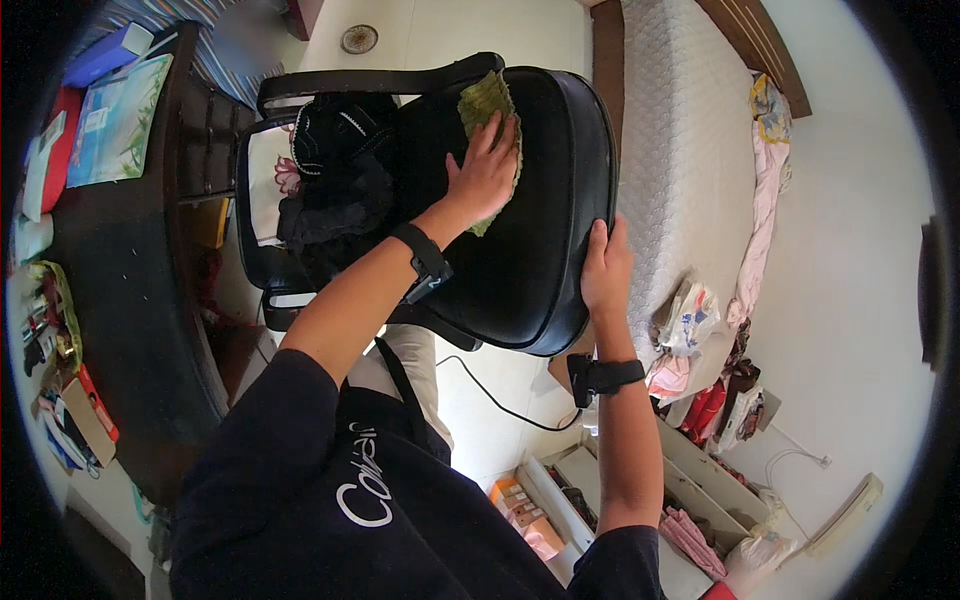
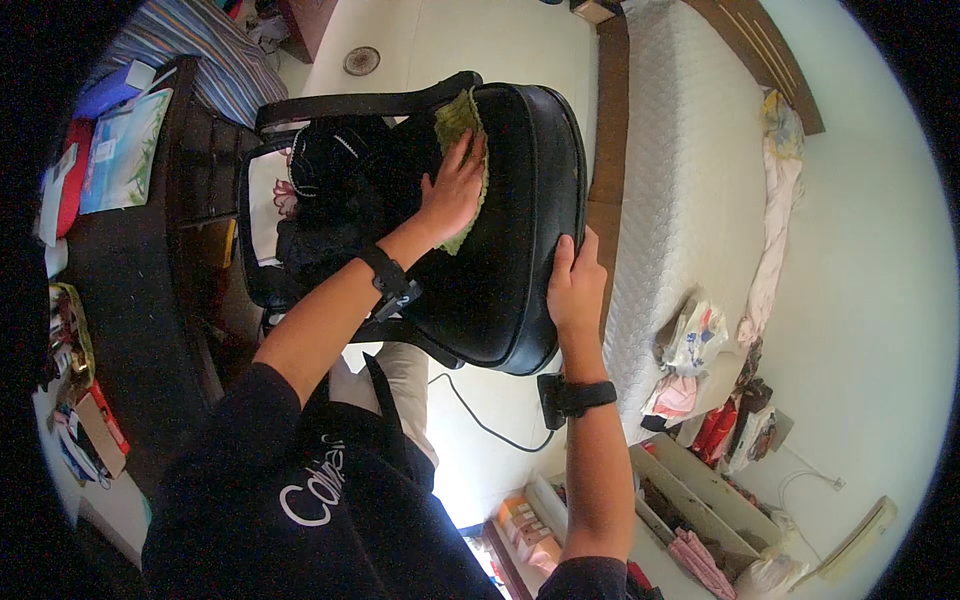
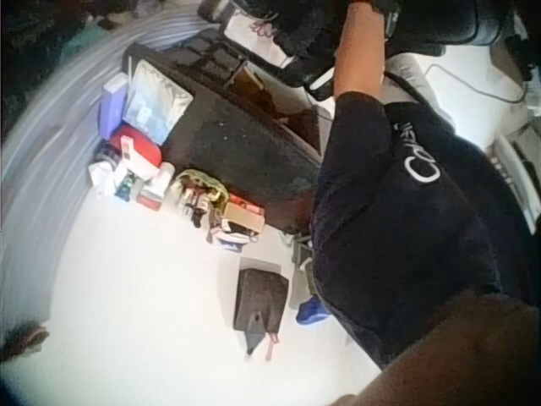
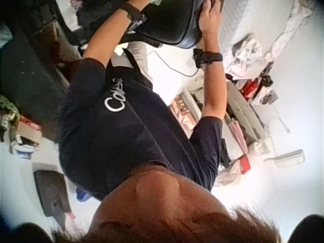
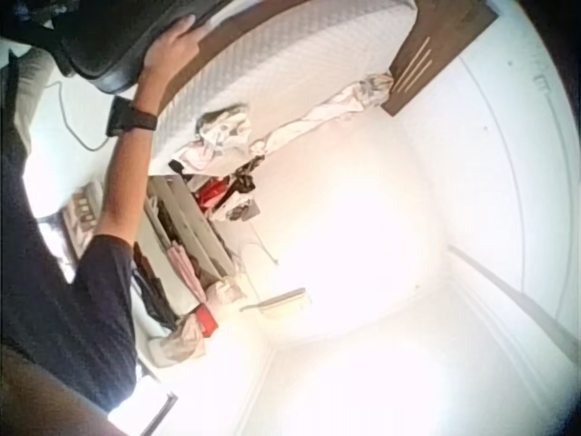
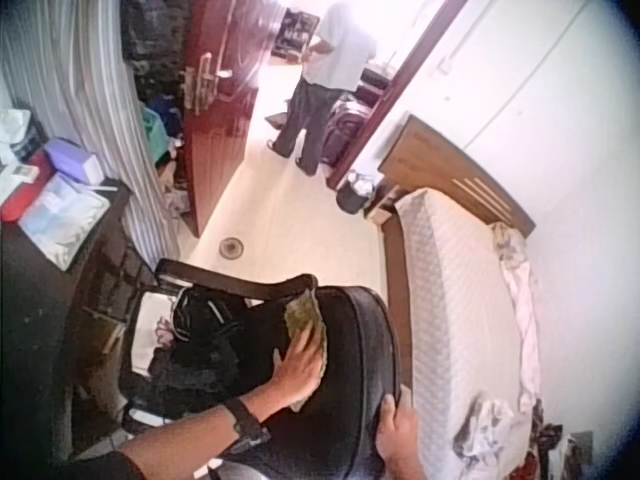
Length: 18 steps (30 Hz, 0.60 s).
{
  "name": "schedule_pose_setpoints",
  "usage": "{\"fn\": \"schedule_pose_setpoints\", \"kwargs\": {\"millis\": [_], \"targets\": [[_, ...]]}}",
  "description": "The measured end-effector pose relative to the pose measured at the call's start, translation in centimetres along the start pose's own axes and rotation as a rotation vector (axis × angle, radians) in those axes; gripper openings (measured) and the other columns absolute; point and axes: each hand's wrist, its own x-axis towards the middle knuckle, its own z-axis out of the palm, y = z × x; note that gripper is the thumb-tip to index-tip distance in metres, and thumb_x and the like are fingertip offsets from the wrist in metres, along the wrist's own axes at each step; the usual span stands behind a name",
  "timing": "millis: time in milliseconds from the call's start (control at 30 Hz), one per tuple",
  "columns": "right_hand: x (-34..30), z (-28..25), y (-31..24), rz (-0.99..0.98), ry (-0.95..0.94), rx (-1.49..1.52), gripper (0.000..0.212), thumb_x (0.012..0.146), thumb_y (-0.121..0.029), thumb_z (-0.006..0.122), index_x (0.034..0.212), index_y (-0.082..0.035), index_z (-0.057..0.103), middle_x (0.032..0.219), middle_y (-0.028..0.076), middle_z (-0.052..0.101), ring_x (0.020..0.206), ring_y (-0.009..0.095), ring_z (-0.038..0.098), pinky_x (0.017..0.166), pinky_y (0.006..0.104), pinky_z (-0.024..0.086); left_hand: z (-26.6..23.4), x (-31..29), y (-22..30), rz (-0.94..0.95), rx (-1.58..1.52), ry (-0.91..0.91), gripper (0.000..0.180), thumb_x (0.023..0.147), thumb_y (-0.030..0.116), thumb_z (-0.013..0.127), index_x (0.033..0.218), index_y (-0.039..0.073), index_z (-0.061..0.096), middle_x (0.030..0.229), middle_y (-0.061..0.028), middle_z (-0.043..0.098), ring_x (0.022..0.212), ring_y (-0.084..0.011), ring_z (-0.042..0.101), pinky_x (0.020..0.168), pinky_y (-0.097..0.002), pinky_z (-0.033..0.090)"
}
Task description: Wiping a desk and then wiping the seat of a rolling chair with a cloth.
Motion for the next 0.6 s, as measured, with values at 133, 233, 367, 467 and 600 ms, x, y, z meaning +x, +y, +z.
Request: {"fn": "schedule_pose_setpoints", "kwargs": {"millis": [133, 233, 367, 467, 600], "targets": [[-0.1, 0.2, -0.1, -0.020, 0.016, -0.047, 0.043, 0.098, -0.035, 0.042, 0.122, 0.000, 0.049, 0.090, 0.033, 0.062, 0.085, 0.050, 0.060, 0.073, 0.0495, 0.047, 0.6, -1.2, 1.5, -0.065, -0.130, 0.145, 0.054, 0.097, 0.026, 0.038, 0.147, 0.011, 0.025, 0.157, -0.0087, 0.011, 0.142, -0.0366, 0.017, 0.097, -0.0747, 0.027], [-0.2, 0.1, -0.2, 0.029, -0.027, 0.005, 0.049, 0.099, -0.038, 0.039, 0.124, 0.003, 0.047, 0.093, 0.032, 0.061, 0.090, 0.048, 0.060, 0.078, 0.0469, 0.046, 0.4, -3.5, 2.7, 0.025, -0.259, 0.191, 0.058, 0.097, 0.027, 0.039, 0.150, 0.013, 0.021, 0.156, -0.0087, 0.015, 0.142, -0.0363, 0.017, 0.099, -0.0741, 0.022], [0.0, 0.4, 1.2, -0.013, 0.009, 0.021, 0.045, 0.098, -0.037, 0.042, 0.121, 0.001, 0.049, 0.085, 0.032, 0.062, 0.082, 0.049, 0.061, 0.069, 0.0520, 0.046, -0.2, -7.0, 4.0, 0.140, -0.294, 0.189, 0.056, 0.094, 0.029, 0.046, 0.147, 0.021, 0.030, 0.155, -0.0042, 0.021, 0.142, -0.0338, 0.019, 0.102, -0.0731, 0.014], [0.0, 0.4, 1.4, -0.028, 0.015, 0.024, 0.046, 0.097, -0.038, 0.043, 0.121, 0.002, 0.049, 0.085, 0.032, 0.062, 0.082, 0.049, 0.061, 0.069, 0.0521, 0.046, -1.0, -8.7, 3.7, 0.232, -0.099, 0.154, 0.055, 0.092, 0.024, 0.048, 0.146, 0.019, 0.034, 0.154, -0.0045, 0.021, 0.142, -0.0305, 0.021, 0.106, -0.0672, 0.009], [0.1, 0.4, 0.6, -0.033, 0.046, -0.005, 0.046, 0.097, -0.038, 0.043, 0.120, 0.001, 0.050, 0.087, 0.031, 0.063, 0.084, 0.049, 0.060, 0.071, 0.0518, 0.046, -2.5, -8.0, 3.8, 0.263, -0.056, 0.203, 0.052, 0.090, 0.026, 0.052, 0.141, 0.020, 0.042, 0.143, -0.0042, 0.031, 0.137, -0.0288, 0.025, 0.104, -0.0682, 0.011]]}}
